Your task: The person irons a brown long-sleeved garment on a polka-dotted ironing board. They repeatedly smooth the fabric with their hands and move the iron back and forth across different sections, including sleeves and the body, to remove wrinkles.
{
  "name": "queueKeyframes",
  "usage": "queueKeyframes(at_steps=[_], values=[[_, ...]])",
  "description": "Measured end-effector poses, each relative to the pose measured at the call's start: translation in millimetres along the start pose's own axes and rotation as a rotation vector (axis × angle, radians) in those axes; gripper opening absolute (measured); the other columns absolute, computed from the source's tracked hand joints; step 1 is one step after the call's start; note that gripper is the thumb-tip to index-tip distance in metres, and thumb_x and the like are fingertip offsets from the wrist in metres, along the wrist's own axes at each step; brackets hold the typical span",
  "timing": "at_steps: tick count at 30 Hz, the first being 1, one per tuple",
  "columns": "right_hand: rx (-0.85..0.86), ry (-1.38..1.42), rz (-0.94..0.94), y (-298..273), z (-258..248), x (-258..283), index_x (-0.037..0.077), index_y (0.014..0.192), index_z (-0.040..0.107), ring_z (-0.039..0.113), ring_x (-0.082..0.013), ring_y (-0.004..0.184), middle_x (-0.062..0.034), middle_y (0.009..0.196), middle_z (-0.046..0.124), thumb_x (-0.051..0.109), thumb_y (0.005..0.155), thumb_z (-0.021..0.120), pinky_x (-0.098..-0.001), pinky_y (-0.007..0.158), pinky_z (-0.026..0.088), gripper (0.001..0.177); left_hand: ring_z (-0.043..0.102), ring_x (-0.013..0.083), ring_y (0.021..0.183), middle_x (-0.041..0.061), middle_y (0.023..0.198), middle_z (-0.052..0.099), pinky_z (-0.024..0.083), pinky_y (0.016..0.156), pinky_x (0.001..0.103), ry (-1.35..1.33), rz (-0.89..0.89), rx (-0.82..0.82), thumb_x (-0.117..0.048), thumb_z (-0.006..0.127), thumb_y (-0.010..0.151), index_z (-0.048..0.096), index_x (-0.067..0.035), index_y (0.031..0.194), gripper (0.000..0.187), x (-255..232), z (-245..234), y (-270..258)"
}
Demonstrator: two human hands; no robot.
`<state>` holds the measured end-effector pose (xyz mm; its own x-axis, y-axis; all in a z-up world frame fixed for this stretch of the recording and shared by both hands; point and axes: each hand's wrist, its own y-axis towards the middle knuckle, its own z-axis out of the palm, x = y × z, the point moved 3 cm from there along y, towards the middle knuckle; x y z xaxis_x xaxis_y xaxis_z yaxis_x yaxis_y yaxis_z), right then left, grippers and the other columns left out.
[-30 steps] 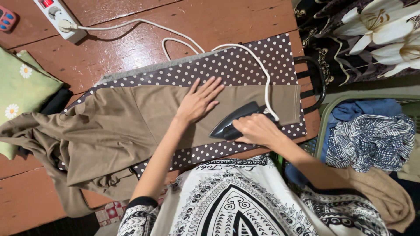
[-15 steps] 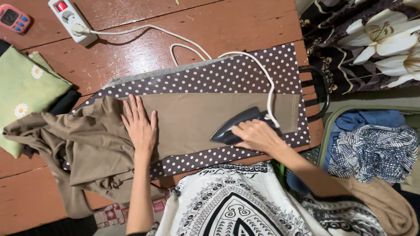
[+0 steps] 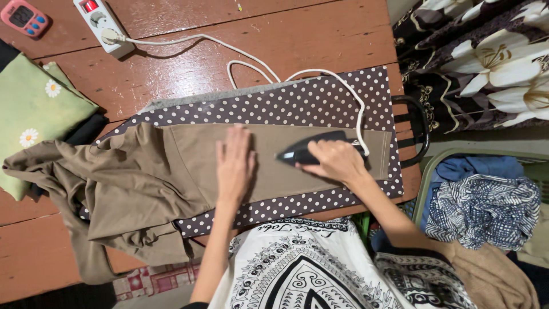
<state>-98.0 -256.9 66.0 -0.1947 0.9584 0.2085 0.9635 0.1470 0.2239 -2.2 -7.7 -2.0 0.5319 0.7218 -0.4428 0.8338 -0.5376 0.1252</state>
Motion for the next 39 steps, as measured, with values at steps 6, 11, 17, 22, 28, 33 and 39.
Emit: queueKeyframes(at_steps=[6,11,17,22,28,33,39], values=[[-0.047,-0.026,-0.023,6,4,-4,0.008,0.080,0.058,0.062,-0.0233,0.047,-0.0068,0.060,0.060,0.061,0.083,0.077,-0.0358,0.042,0.049,0.056,0.027,0.0247,0.155,0.006,0.168,0.031,0.020,0.124,0.053,0.105,0.032,0.029,-0.040,0.055,0.102,0.038,-0.017,0.160,0.064,-3,10,2],[-0.095,-0.158,0.195,42,20,-19,0.008,0.076,0.057,0.062,-0.0265,0.046,-0.0075,0.055,0.059,0.065,0.087,0.076,-0.0388,0.041,0.049,0.061,0.027,0.0242,0.156,0.006,0.168,0.031,0.020,0.124,0.053,0.106,0.011,0.009,-0.040,0.054,0.103,0.039,-0.017,0.160,0.063,-1,8,-2],[-0.101,-0.132,0.149,37,16,-22,0.009,0.083,0.064,0.065,-0.0256,0.048,-0.0076,0.058,0.065,0.066,0.085,0.075,-0.0381,0.040,0.050,0.058,0.027,0.0237,0.156,0.004,0.168,0.031,0.020,0.124,0.053,0.070,0.005,0.001,-0.040,0.054,0.103,0.040,-0.018,0.159,0.061,0,6,-3],[-0.051,-0.145,0.106,19,-2,-37,0.009,0.079,0.063,0.064,-0.0246,0.046,-0.0069,0.056,0.064,0.066,0.082,0.076,-0.0379,0.040,0.049,0.059,0.028,0.0232,0.155,0.004,0.168,0.030,0.019,0.124,0.052,0.071,-0.001,0.014,-0.039,0.055,0.101,0.040,-0.017,0.158,0.063,-1,5,-1],[-0.056,-0.179,0.053,34,5,-41,0.008,0.075,0.060,0.064,-0.0242,0.046,-0.0076,0.056,0.063,0.064,0.083,0.077,-0.0369,0.041,0.049,0.059,0.028,0.0224,0.155,0.003,0.168,0.030,0.020,0.124,0.052,0.058,-0.019,0.025,-0.039,0.056,0.100,0.040,-0.018,0.158,0.064,-1,4,-1],[-0.097,-0.084,0.053,66,18,-31,0.008,0.080,0.062,0.066,-0.0267,0.051,-0.0092,0.061,0.066,0.062,0.085,0.077,-0.0388,0.044,0.051,0.056,0.028,0.0206,0.154,0.001,0.168,0.031,0.021,0.125,0.051,0.078,-0.034,0.011,-0.039,0.056,0.099,0.040,-0.019,0.159,0.065,-5,0,0],[0.034,-0.022,0.124,71,20,-30,0.002,0.091,0.065,0.068,-0.0314,0.052,-0.0133,0.064,0.069,0.061,0.082,0.077,-0.0415,0.043,0.052,0.061,0.029,0.0199,0.154,0.000,0.167,0.032,0.021,0.125,0.050,0.126,-0.035,0.001,-0.040,0.056,0.100,0.039,-0.021,0.159,0.064,-7,0,0]])
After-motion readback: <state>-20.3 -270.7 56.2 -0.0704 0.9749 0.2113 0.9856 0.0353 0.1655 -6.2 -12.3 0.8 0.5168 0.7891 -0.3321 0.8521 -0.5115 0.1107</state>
